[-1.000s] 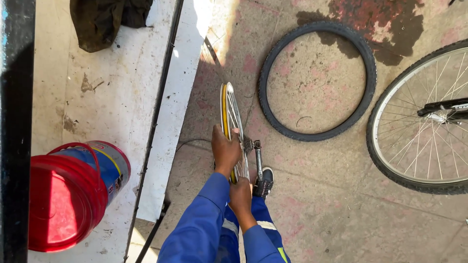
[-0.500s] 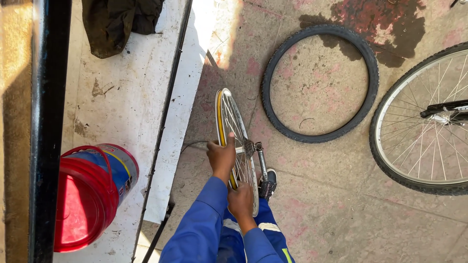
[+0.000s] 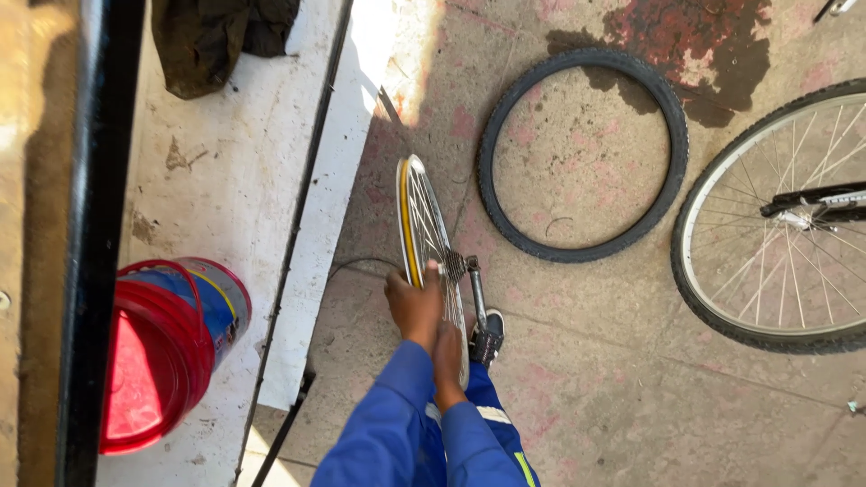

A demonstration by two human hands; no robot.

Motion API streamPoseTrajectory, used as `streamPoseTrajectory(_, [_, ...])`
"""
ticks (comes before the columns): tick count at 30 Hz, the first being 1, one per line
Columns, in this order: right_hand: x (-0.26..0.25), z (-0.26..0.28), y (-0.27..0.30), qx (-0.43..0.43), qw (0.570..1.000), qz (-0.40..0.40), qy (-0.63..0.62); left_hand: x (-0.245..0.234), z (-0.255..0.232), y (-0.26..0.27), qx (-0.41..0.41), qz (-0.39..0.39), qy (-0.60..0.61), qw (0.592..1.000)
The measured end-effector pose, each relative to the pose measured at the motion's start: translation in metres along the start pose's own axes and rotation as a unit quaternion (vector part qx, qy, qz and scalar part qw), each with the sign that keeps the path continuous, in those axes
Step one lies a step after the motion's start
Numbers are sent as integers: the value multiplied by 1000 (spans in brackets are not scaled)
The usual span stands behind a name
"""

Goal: The person removes a bicycle tire from the rim, then uses a wrench to loosen and remove the cassette from the wheel hub. The person handles the wheel, tire, and cassette throughout the process.

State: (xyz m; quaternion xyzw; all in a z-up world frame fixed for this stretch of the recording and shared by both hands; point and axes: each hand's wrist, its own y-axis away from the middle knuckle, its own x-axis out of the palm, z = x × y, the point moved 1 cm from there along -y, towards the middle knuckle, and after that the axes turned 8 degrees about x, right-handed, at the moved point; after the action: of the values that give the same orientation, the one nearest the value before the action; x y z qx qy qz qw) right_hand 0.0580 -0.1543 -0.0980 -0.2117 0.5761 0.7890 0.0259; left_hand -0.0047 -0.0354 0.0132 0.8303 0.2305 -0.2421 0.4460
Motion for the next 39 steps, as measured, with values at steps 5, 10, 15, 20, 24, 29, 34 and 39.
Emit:
streamPoseTrajectory(5, [1,16,10,-91,993,-33,62,16,10,-52,-18,62,94,993])
streamPoseTrajectory(10, [-14,42,25,-35,999,-18,19,10,-16,-37,-21,104,232,967])
streamPoseTrajectory(15, [-23,43,44,-1,1000,-1,14,21,2,-35,-26,118,195,973])
streamPoseTrajectory(20, [-18,7,34,117,986,32,113,-5,-27,9,-32,118,114,986])
streamPoseTrajectory(24, [-19,6,57,30,999,-3,35,8,32,-13,-7,100,105,989])
streamPoseTrajectory(29, [-14,-2,63,-113,993,-15,32,6,44,-20,-31,93,133,986])
streamPoseTrajectory(34, [-25,28,60,-39,999,-9,31,-2,8,-9,-7,76,118,990])
streamPoseTrajectory(39, [13,-40,-7,24,968,29,-247,47,24,-41,23,180,67,981])
